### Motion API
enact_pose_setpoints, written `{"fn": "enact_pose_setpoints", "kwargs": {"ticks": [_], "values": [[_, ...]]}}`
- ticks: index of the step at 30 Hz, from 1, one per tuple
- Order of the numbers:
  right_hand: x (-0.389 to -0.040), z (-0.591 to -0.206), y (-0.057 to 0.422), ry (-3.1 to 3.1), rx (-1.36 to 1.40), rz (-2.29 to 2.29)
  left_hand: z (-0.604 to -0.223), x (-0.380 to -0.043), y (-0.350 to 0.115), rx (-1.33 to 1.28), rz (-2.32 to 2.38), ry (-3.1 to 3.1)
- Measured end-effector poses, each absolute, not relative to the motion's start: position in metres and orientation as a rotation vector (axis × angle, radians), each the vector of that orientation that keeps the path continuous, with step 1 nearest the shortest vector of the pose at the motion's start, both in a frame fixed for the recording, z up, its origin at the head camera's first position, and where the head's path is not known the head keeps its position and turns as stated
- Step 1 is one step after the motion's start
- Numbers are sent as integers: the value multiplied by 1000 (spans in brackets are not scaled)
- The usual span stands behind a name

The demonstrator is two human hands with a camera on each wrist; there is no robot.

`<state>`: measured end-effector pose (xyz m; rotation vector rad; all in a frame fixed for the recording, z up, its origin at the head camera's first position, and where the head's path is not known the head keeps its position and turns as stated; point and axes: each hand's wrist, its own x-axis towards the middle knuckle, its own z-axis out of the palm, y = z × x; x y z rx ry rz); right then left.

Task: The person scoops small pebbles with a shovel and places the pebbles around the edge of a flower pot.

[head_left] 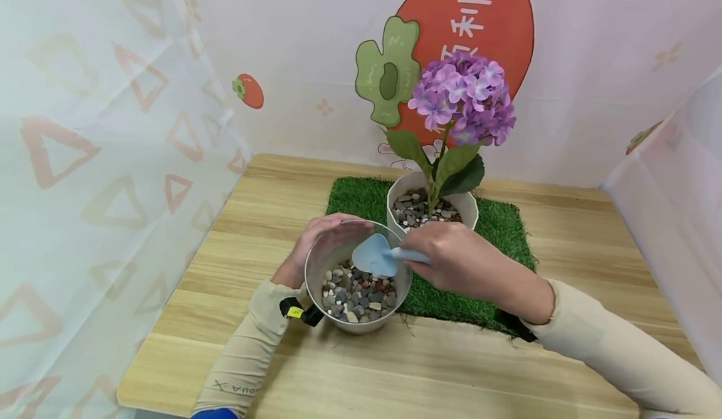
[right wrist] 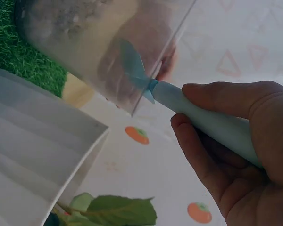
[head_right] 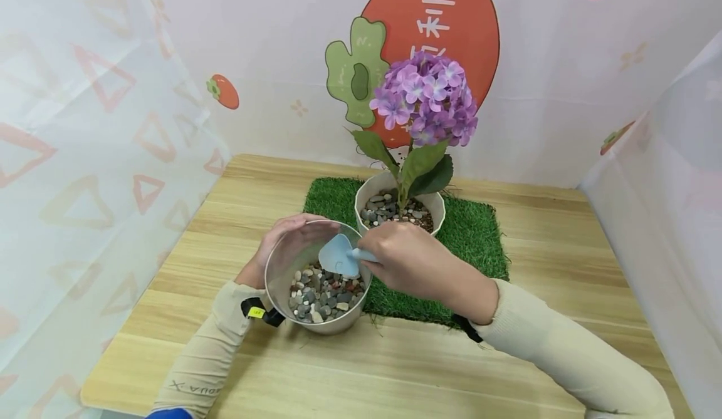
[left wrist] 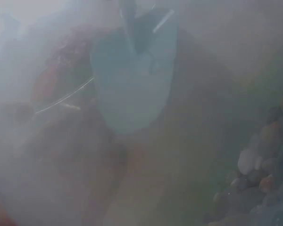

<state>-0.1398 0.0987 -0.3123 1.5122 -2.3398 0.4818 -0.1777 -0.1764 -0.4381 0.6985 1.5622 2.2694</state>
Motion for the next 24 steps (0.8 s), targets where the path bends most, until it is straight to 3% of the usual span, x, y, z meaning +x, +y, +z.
{"fn": "enact_pose_setpoints", "kwargs": {"ticks": [7,16,24], "values": [[-143,-322,78,-2380,1580,347,-437,-176,-176,676,2276,1555],[-150,-339,49,-2402,1562,-148,-437,-176,-176,667,2284,1539],[-166,-347,32,-2390,1798,9,-438,-175,-174,638,2364,1453]]}}
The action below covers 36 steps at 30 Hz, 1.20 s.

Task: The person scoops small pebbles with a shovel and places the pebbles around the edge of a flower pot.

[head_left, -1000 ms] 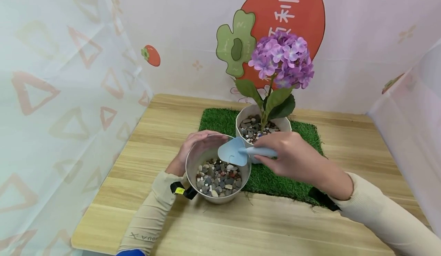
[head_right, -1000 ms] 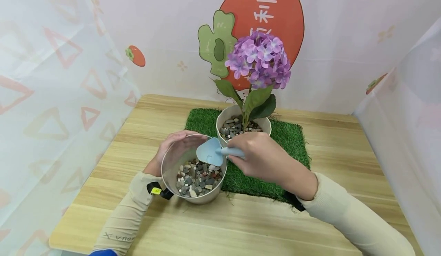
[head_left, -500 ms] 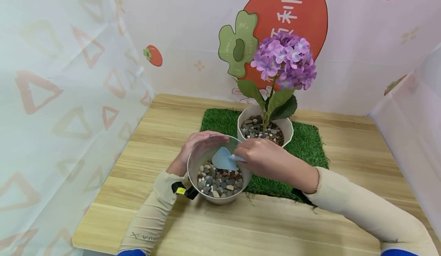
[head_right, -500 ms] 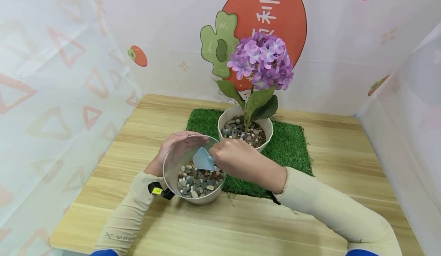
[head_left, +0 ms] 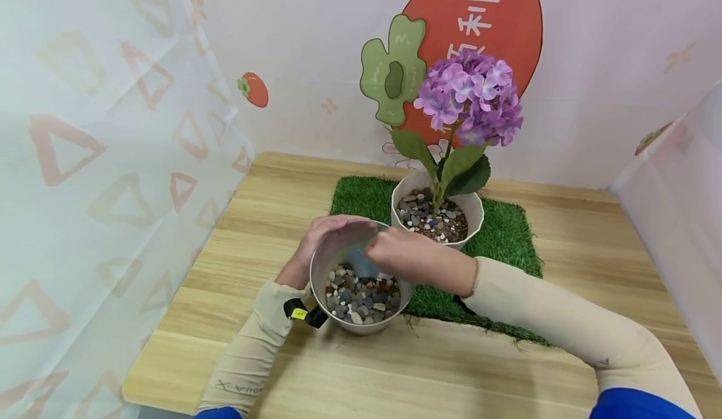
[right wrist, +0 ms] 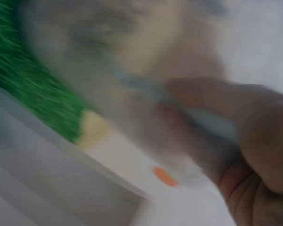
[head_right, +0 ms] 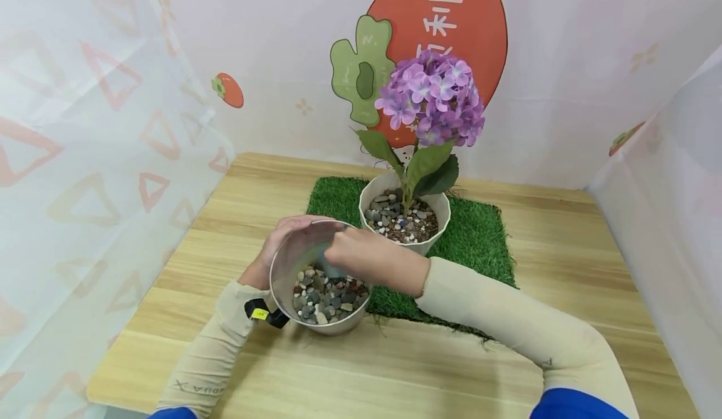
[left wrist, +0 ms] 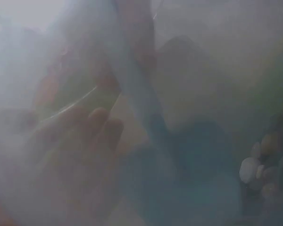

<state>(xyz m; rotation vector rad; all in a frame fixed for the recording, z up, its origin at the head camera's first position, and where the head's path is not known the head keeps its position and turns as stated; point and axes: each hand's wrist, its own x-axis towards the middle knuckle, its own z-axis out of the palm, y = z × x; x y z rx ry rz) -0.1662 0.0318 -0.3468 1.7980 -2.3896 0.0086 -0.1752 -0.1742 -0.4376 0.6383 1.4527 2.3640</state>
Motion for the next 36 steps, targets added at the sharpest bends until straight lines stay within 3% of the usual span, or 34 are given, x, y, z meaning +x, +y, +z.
{"fn": "enact_pose_setpoints", "kwargs": {"ticks": [10,17,36], "values": [[-175,-353,23,-2490,1973,291,-438,-171,-176,598,2378,1711],[-175,-351,29,-2580,1994,468,-438,-169,-171,650,2434,1580],[-167,-350,55,-2770,1867,903,-434,-169,-168,522,2416,1495]]}}
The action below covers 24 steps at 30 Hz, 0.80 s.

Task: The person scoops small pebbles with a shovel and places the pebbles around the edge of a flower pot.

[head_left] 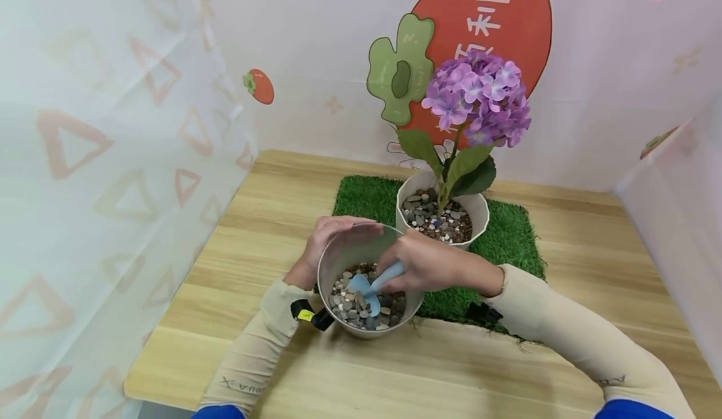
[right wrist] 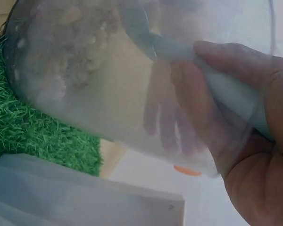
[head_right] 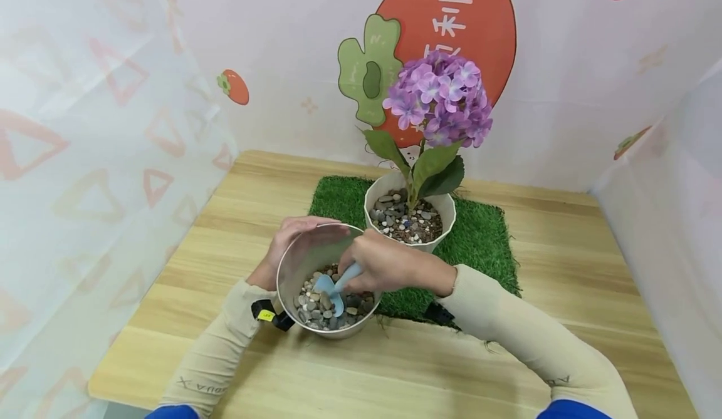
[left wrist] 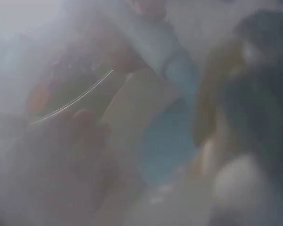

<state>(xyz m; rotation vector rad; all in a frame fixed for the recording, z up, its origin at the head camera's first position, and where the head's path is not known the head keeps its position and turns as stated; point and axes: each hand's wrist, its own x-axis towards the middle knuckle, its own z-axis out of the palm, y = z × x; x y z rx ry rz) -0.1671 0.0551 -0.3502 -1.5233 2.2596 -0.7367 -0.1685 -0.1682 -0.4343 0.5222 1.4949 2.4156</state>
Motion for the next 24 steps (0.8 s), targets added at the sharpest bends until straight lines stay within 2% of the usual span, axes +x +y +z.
{"fn": "enact_pose_setpoints", "kwargs": {"ticks": [24], "values": [[-166,-343,110,2315,-1147,-1153,-436,-172,-168,612,2433,1454]]}}
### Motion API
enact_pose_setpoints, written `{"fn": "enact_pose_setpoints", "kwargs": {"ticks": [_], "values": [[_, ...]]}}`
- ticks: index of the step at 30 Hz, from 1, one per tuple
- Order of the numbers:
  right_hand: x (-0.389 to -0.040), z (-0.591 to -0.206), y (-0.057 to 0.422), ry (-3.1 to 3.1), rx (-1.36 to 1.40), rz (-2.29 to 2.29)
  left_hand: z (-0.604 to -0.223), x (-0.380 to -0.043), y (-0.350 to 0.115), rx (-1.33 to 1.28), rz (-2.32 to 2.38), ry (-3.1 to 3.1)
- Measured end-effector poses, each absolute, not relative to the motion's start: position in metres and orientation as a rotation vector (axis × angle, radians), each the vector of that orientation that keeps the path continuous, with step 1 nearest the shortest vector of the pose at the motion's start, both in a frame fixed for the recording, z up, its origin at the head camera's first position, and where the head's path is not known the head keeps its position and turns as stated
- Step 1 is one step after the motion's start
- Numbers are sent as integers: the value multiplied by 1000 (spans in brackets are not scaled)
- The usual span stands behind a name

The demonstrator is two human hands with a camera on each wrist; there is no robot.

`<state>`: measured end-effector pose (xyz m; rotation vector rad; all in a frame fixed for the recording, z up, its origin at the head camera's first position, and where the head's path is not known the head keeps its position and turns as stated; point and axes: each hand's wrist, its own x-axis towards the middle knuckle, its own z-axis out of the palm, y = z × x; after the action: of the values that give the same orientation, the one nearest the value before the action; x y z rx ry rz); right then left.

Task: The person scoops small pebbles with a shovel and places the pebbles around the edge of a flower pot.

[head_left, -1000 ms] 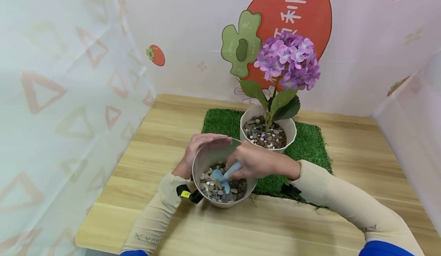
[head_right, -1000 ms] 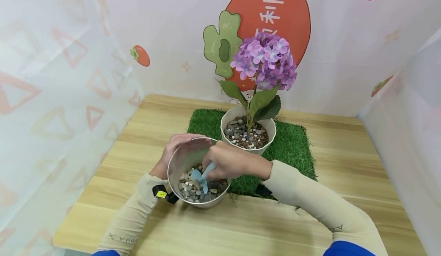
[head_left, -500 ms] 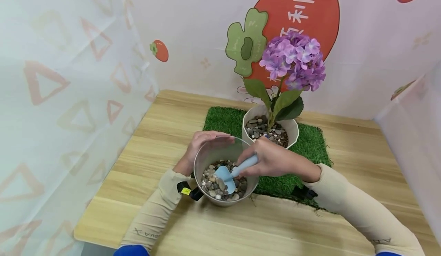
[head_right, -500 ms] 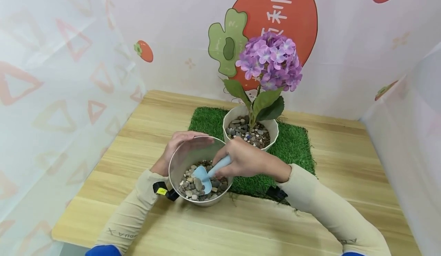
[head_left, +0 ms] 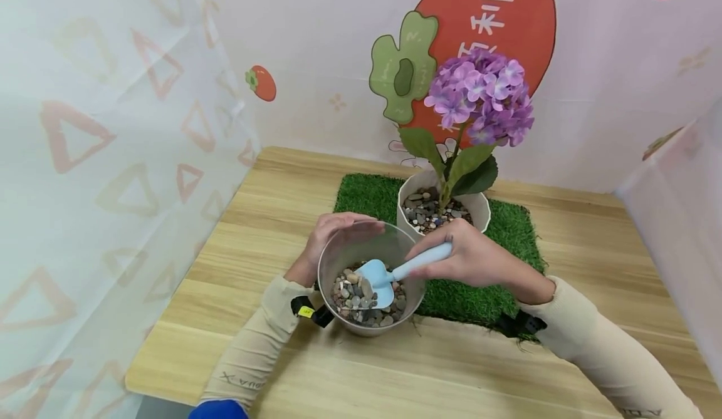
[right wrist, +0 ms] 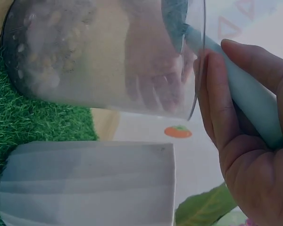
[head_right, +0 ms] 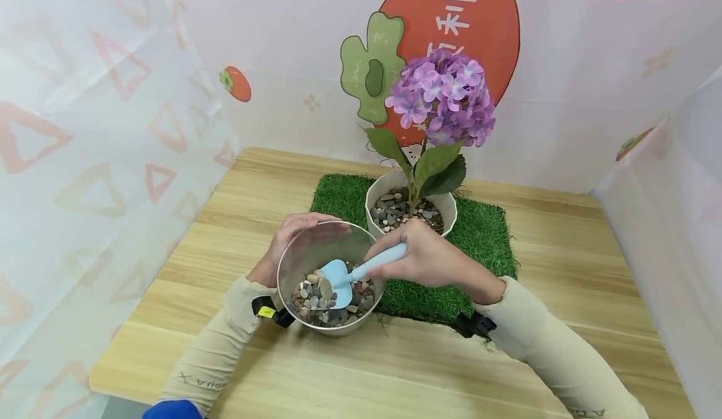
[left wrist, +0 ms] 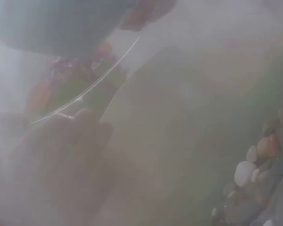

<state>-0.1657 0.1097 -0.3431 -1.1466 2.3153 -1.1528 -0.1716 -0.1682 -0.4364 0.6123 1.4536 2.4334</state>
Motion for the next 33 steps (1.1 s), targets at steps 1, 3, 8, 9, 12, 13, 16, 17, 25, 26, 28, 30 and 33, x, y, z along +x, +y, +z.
{"fn": "enact_pose_setpoints", "kwargs": {"ticks": [1,3,8,9,12,13,16,17,25,26,28,30,33], "values": [[-165,-343,112,2328,-1129,-1164,-437,-172,-168,616,2434,1454],[-165,-342,117,2354,-1093,-1179,-439,-174,-168,630,2434,1459],[-160,-341,129,2409,-990,-1195,-444,-176,-170,656,2393,1514],[-159,-340,131,2421,-971,-1199,-444,-176,-170,652,2387,1526],[-157,-338,137,2454,-932,-1224,-442,-175,-170,618,2384,1538],[-156,-337,138,2462,-921,-1238,-441,-175,-170,611,2384,1539],[-153,-336,143,2491,-864,-1266,-438,-174,-169,593,2396,1530],[-151,-336,145,2504,-834,-1270,-438,-173,-169,593,2401,1523],[-141,-332,160,2586,-593,-1320,-436,-173,-169,559,2382,1577],[-140,-331,163,2593,-573,-1323,-435,-173,-169,554,2375,1593],[-138,-328,167,2612,-537,-1315,-435,-173,-170,540,2367,1607],[-136,-325,172,2634,-495,-1303,-435,-172,-170,541,2365,1601],[-133,-319,180,2691,-444,-1285,-435,-172,-169,550,2377,1554]]}}
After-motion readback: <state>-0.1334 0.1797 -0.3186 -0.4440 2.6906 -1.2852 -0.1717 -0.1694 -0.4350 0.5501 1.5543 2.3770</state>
